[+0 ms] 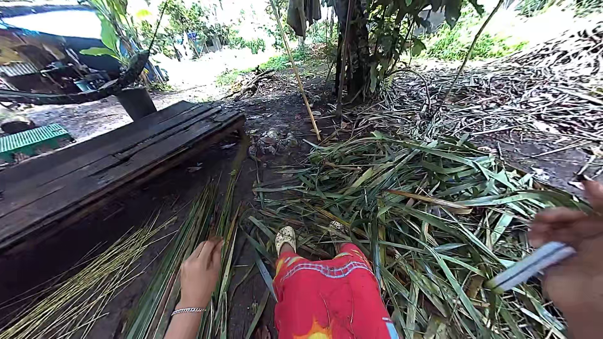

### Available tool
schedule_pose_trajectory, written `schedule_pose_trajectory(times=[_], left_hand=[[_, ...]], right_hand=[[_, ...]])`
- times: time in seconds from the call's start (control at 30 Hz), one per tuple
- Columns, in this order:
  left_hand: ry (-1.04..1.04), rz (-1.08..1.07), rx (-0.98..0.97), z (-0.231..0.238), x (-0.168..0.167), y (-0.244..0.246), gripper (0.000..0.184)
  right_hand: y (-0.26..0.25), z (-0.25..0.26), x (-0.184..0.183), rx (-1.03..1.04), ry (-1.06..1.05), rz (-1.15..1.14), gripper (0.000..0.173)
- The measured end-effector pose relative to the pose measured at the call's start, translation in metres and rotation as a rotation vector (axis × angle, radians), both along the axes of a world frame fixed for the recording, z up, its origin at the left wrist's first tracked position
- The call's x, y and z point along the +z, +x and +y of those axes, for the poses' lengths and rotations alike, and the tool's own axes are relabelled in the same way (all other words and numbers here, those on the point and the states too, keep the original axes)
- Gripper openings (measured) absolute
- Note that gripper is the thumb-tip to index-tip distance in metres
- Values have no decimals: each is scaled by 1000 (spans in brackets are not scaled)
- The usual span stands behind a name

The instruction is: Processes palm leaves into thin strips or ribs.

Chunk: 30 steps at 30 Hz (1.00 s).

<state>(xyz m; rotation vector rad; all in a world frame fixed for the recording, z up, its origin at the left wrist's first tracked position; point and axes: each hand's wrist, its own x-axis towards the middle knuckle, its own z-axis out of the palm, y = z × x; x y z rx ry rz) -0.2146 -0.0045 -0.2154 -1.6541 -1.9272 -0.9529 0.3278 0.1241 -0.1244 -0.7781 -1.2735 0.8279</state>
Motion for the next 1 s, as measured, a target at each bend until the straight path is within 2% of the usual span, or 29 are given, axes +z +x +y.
schedule_pose_trajectory(times=[0.1,0.2,0.27,0.33,0.4,0.53,0.67,0.8,0.9,1.0], left_hand=[[297,-340,-144,27,21,45,26],[502,-764,-405,34,40,108,8],[581,-920,-503,32,43,145,6],[621,-1031,-576,27,40,177,10],[621,-1109,-634,22,34,199,10],[594,-1210,-725,11,29,213,13],[644,-1284,-698,-1,33,195,13],[635,-1333,-712,-3,30,195,13],[491,-1314,-837,-2,27,202,14],[317,-1257,-851,-3,29,222,16]], right_hand=[[-75,-32,-22,324,-154,27,54],[-125,-65,-41,641,-310,48,48],[-148,-80,-46,819,-404,117,49],[-168,-88,-48,906,-442,232,53],[-180,-91,-49,926,-423,352,52],[-189,-92,-55,795,-405,531,31],[-170,-80,-63,657,-348,590,30],[-165,-75,-65,623,-338,628,27],[-172,-80,-60,551,-334,592,30],[-177,-91,-60,629,-360,504,32]])
